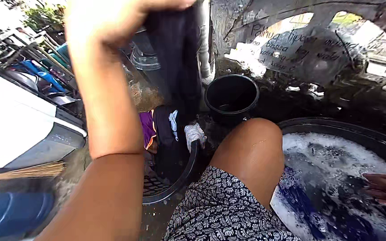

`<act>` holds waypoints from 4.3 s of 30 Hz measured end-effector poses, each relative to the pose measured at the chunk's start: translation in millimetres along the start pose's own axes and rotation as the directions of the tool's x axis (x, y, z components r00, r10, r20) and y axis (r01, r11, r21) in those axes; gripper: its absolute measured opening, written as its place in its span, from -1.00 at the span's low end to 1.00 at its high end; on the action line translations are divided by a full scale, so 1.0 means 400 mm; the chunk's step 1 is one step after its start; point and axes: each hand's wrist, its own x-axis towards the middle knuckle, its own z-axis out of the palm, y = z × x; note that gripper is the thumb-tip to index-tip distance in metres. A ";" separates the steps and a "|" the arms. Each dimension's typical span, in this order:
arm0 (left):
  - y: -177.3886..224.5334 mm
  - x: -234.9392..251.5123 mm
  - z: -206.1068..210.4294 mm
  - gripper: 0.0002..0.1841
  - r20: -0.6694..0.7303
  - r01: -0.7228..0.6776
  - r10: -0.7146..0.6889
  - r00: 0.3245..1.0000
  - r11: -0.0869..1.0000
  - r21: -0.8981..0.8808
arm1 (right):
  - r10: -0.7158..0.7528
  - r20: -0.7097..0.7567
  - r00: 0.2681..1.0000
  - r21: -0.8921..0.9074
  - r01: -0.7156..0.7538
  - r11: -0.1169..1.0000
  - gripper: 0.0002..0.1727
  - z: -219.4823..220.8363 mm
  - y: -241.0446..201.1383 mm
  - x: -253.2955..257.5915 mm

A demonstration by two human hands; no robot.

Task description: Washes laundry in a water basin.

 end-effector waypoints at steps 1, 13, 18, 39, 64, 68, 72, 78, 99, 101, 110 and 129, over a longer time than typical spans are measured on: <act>-0.012 -0.017 -0.025 -0.92 0.000 0.015 -0.016 1.000 0.998 0.057 | 0.011 0.003 1.000 -0.002 -0.011 1.000 -0.50 0.003 0.000 -0.001; -0.353 -0.162 0.484 0.19 0.354 0.321 -0.355 0.865 0.935 0.154 | 0.060 0.001 0.998 -0.004 -0.060 0.998 -0.46 0.019 0.094 0.055; -0.505 -0.297 0.641 -0.25 0.530 0.520 -0.607 0.592 0.790 0.325 | 0.031 -0.101 0.994 0.223 -0.008 0.975 -0.51 -0.056 0.121 0.079; 0.161 0.242 1.095 -0.61 0.519 -0.183 0.264 0.813 0.962 -0.202 | 0.070 -0.153 0.986 -0.458 -0.133 0.879 0.00 0.008 0.337 0.374; 0.049 0.170 1.304 -0.08 0.935 -0.327 0.125 0.331 0.945 -0.010 | -0.529 0.089 0.844 -0.332 0.526 0.783 -0.89 -0.438 -0.413 -0.306; 0.043 0.176 1.311 -0.05 0.826 -0.146 0.361 0.432 0.932 -0.331 | -0.664 -0.060 0.745 -0.310 0.619 0.722 -0.85 -0.504 -0.490 -0.408; 0.038 0.196 1.293 -0.47 0.748 0.100 0.371 0.551 0.860 -0.500 | -0.680 -0.164 0.714 -0.339 0.607 0.719 -0.88 -0.536 -0.468 -0.433; -0.013 0.231 1.254 -0.72 0.577 0.167 0.510 0.638 0.640 -0.750 | -0.752 -0.069 0.656 -0.217 0.726 0.653 -0.81 -0.541 -0.269 -0.300; -0.138 -0.106 1.675 -0.36 0.992 -0.496 -0.120 0.032 0.860 0.120 | -0.005 0.399 0.917 -0.691 0.305 0.655 -0.38 -0.029 0.174 0.318; -0.218 -0.195 1.771 -0.32 0.984 -0.451 -0.154 0.084 0.875 0.175 | 0.064 0.375 0.925 -0.709 0.242 0.662 -0.47 0.044 0.233 0.363; -0.261 -0.422 1.861 -0.44 0.911 -0.063 -0.362 0.196 0.923 0.380 | 0.065 0.019 0.998 -0.576 -0.042 0.817 -0.47 0.251 0.406 0.303; 0.257 0.493 1.224 -0.70 0.405 -0.269 0.853 0.328 0.496 -0.826 | -0.838 0.318 0.444 0.205 0.830 0.518 -0.67 -0.525 -0.149 -0.018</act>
